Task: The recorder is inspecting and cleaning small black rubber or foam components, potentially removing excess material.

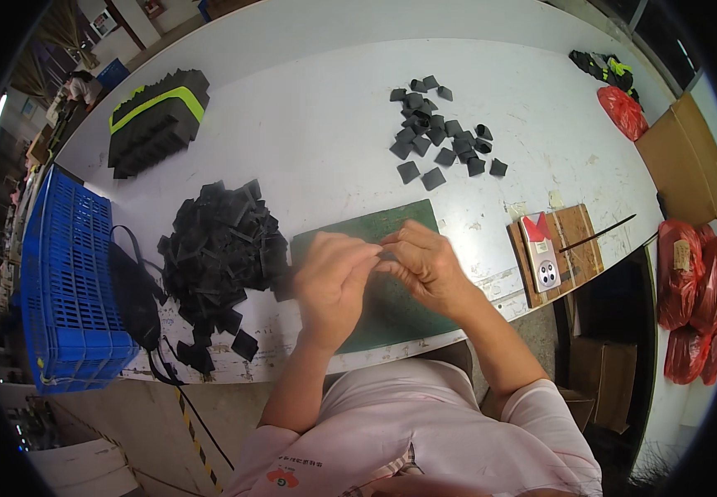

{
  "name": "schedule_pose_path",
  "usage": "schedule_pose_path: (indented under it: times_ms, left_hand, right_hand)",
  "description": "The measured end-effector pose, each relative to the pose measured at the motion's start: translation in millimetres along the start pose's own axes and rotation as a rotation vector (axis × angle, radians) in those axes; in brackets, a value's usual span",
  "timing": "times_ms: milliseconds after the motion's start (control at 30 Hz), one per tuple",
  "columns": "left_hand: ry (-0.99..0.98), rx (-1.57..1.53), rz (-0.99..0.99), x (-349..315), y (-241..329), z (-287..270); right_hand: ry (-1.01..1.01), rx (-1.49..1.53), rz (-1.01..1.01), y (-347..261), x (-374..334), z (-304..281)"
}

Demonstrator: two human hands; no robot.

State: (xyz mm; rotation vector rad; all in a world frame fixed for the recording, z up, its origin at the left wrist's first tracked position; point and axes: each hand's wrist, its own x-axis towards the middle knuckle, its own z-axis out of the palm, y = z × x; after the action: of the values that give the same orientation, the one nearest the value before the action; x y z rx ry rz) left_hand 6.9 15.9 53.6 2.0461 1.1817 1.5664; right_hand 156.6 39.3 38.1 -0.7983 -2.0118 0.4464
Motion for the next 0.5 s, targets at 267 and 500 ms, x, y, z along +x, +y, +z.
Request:
schedule_pose_path:
  times_ms: [267, 500]
  left_hand:
    - [0.042, 0.019, -0.009, -6.4, -0.7, 2.5]
    - [0.105, -0.046, -0.075, -4.3, -0.2, 4.2]
  right_hand:
    - [0.000, -0.003, 0.006, -6.3, 0.9, 0.5]
    - [-0.017, -0.066, -0.027, -9.6, 7.6, -4.9]
